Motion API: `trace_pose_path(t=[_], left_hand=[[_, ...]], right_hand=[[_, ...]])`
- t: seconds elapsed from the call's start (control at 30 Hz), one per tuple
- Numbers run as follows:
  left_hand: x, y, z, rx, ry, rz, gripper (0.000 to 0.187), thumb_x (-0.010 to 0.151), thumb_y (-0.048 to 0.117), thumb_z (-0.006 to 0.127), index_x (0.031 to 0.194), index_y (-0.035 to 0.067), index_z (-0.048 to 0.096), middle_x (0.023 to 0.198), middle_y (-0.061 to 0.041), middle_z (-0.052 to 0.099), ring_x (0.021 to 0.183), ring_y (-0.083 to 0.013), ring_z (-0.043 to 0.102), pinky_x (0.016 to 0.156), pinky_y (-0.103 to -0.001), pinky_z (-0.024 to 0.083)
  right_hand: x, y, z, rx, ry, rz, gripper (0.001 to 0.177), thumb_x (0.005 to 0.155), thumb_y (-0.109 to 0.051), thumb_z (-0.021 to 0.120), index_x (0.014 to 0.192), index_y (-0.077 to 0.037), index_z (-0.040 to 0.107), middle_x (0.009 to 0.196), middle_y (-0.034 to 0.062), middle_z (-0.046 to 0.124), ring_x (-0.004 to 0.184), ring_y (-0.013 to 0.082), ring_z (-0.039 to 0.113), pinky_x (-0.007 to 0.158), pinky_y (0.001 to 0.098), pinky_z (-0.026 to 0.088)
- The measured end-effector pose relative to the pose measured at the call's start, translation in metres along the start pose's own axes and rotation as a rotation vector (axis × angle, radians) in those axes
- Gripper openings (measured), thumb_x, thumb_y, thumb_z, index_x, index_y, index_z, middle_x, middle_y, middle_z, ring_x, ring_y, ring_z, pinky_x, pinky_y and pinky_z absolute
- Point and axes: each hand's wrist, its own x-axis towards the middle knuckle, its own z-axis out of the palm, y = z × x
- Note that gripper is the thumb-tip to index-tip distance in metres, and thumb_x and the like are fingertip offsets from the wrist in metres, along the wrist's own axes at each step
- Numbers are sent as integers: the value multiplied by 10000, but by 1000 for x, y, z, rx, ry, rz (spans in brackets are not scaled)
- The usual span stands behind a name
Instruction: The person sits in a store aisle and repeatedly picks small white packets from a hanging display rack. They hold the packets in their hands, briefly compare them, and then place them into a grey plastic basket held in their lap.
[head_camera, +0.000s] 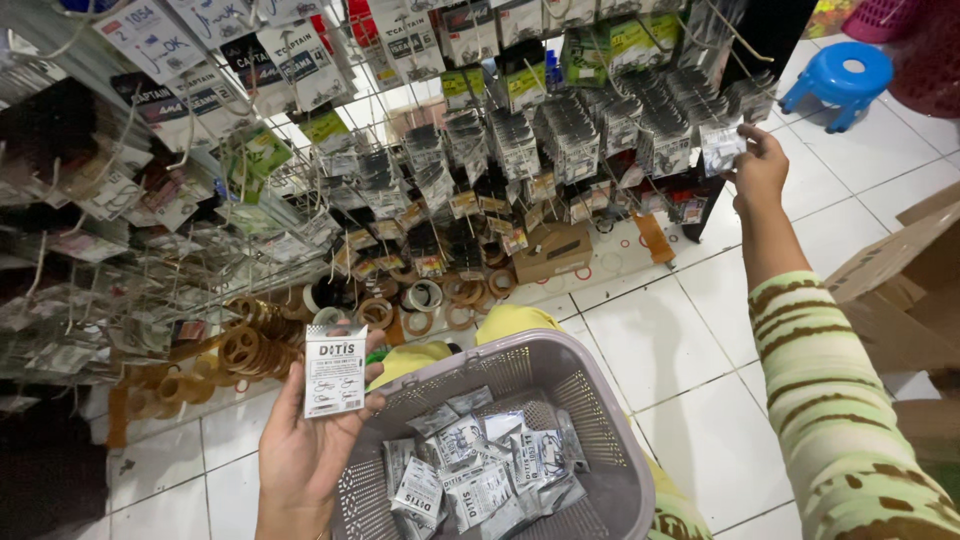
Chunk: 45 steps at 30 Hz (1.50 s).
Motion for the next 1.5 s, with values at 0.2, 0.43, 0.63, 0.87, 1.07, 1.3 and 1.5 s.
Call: trace_pose_path(t=[0.2,0.43,0.63,0.87,1.07,1.3,1.5], left_hand=[[0,-2,2,-8,13,-10,541,1068,366,410,1486,23,436,1439,-369,507,1061,-345,633,761,-407,590],[2,-3,-4,7,14,6,570,1051,366,447,1513,34,425,1443,-349,514,1046,-353,652,750,-413,589],[-1,-5,-10,2,65,0,499,1063,334,404,1468,52,478,1428,-320,559,1109,-403,643,756,-437,584],[-4,-15,-12,435,-16,50,774,867,138,696,1566,132,362,1438,-229,506,1108,-180,414,814,-267,395],[-8,-14,-7,521,-26,129,676,885,133,689,1508,145,428,1551,-119,455,1408,-273,397,1095,-359,411],[-23,-9,2,575,-87,95,721,909,34,639,1552,146,334,1355,-162,534,1206,-236,576,1005,-342,510],[-20,-27,-19,488,-100,255,784,833,-74,686,1545,110,413,1171,-66,597,1012,-129,647,900,-255,529]], right_hand=[[11,-22,15,-182,-201,63,716,931,93,488,1574,-220,457,1646,106,367,1299,251,555,708,296,511],[-6,-30,20,-296,-277,25,791,935,103,488,1634,-200,273,1700,133,162,1549,347,195,1221,343,280],[-27,-3,3,-221,-21,-72,716,810,-47,584,1513,-111,463,1425,112,606,1149,247,659,770,298,578],[-212,-144,11,19,-353,-264,358,957,-66,532,1309,-103,589,1145,73,686,1069,152,679,839,239,583],[-350,-215,48,-96,-899,-406,197,1053,-41,550,1233,16,603,1199,172,684,1047,270,690,983,391,578],[-435,-252,88,-387,-1498,-528,441,908,-339,619,1332,-225,665,1607,87,481,1464,294,475,1131,586,436],[-464,-237,100,-119,-1470,-217,509,863,29,628,1371,53,610,1415,346,576,1267,492,619,1072,598,492]])
